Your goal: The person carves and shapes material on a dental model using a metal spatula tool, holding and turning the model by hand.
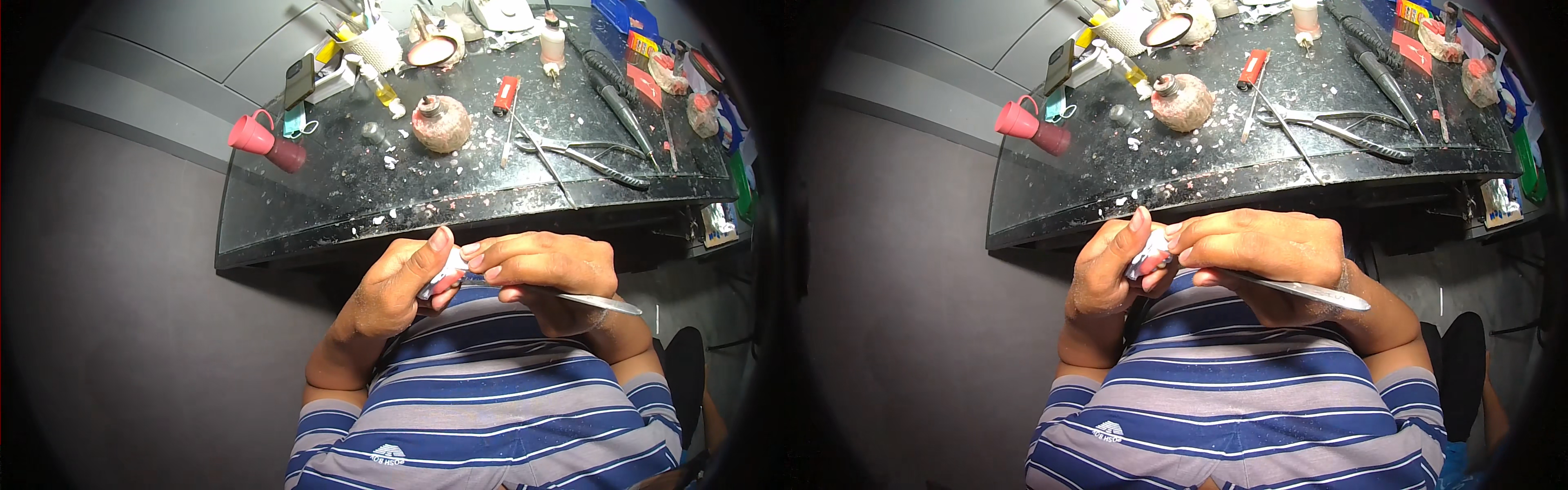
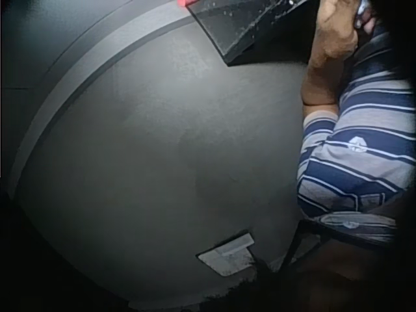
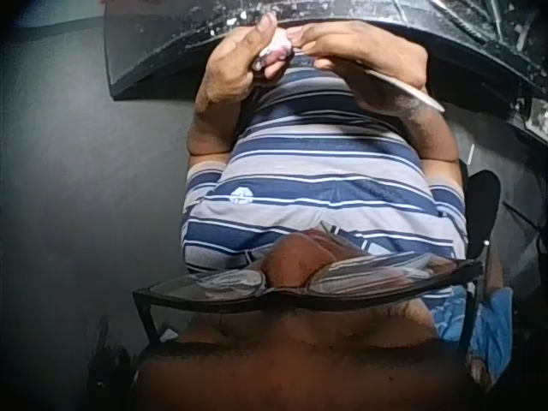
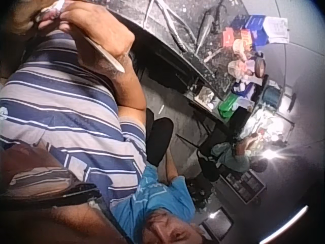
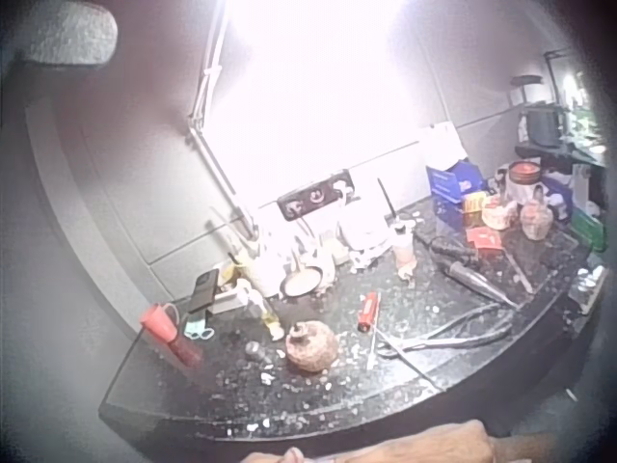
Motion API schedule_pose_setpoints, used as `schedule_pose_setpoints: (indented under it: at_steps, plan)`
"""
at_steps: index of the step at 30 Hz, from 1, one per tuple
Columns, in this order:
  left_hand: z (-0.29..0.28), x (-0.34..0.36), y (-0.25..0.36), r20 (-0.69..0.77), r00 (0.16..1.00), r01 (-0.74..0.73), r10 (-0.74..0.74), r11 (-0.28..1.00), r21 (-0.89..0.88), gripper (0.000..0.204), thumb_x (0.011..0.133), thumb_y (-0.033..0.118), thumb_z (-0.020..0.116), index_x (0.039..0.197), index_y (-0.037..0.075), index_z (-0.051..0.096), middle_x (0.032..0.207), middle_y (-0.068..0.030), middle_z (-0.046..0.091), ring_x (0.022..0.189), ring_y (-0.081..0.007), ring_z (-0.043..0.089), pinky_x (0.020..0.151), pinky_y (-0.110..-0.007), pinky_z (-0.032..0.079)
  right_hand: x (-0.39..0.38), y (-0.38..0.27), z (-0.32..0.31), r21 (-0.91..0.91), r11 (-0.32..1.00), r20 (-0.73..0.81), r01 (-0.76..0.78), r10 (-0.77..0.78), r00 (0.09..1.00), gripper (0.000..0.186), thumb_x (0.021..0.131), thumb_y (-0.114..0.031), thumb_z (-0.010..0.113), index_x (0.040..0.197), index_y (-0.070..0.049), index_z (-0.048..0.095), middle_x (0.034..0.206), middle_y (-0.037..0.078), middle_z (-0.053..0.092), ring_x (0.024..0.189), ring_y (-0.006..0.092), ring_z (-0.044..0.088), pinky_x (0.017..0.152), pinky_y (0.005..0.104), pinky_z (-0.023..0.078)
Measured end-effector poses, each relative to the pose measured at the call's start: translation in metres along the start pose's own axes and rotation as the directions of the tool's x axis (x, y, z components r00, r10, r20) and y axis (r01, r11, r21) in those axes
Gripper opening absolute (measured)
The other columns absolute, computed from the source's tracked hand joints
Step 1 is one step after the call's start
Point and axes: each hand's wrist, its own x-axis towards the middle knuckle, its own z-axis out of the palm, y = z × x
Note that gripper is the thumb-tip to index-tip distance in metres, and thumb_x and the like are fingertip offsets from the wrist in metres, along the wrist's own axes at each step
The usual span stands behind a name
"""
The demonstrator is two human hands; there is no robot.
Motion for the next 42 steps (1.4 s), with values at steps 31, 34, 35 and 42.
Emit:
schedule_pose_setpoints:
  at_steps: [31,34,35,42]
  plan:
    - [-0.003,0.0,-0.003,0.02,1.0,0.02,-0.019,0.996,-0.088,0.062,0.106,0.055,0.035,0.071,0.008,0.055,0.063,0.0008,0.052,0.056,-0.0052,0.042,0.051,-0.021,0.031,-0.002,-0.002,0.003,-0.068,0.997,-0.031,0.048,-0.05,0.998,0.015,0.087,-0.002,0.072,0.101,0.0,0.068,0.099,0.018,0.073,0.095,0.0314,0.074,0.083,0.0368,0.06]
    - [-0.005,0.0,-0.005,0.035,0.999,0.003,0.0,0.995,-0.101,0.063,0.106,0.055,0.035,0.071,0.008,0.055,0.064,0.0005,0.053,0.055,-0.0051,0.042,0.051,-0.02,0.03,-0.002,-0.001,0.003,-0.073,0.994,-0.022,0.079,-0.08,0.997,0.021,0.085,0.0,0.074,0.105,0.0,0.068,0.101,0.019,0.073,0.094,0.0316,0.074,0.08,0.035,0.06]
    - [-0.006,0.0,-0.006,0.034,0.999,0.002,0.001,0.995,-0.101,0.063,0.106,0.055,0.035,0.071,0.008,0.055,0.064,0.0005,0.053,0.055,-0.0051,0.042,0.051,-0.02,0.03,-0.003,-0.002,0.003,-0.069,0.994,-0.023,0.084,-0.086,0.996,0.022,0.085,0.0,0.074,0.106,0.0,0.067,0.102,0.02,0.073,0.095,0.0317,0.074,0.079,0.0352,0.06]
    - [-0.004,0.0,-0.008,0.056,0.998,0.006,0.005,0.983,-0.184,0.063,0.106,0.056,0.032,0.077,0.006,0.056,0.065,-0.0008,0.054,0.054,-0.0049,0.041,0.05,-0.02,0.03,-0.005,-0.009,0.008,-0.098,0.992,-0.048,0.076,-0.081,0.996,0.016,0.091,0.003,0.066,0.106,-0.002,0.064,0.103,0.019,0.072,0.097,0.0328,0.074,0.083,0.0383,0.061]
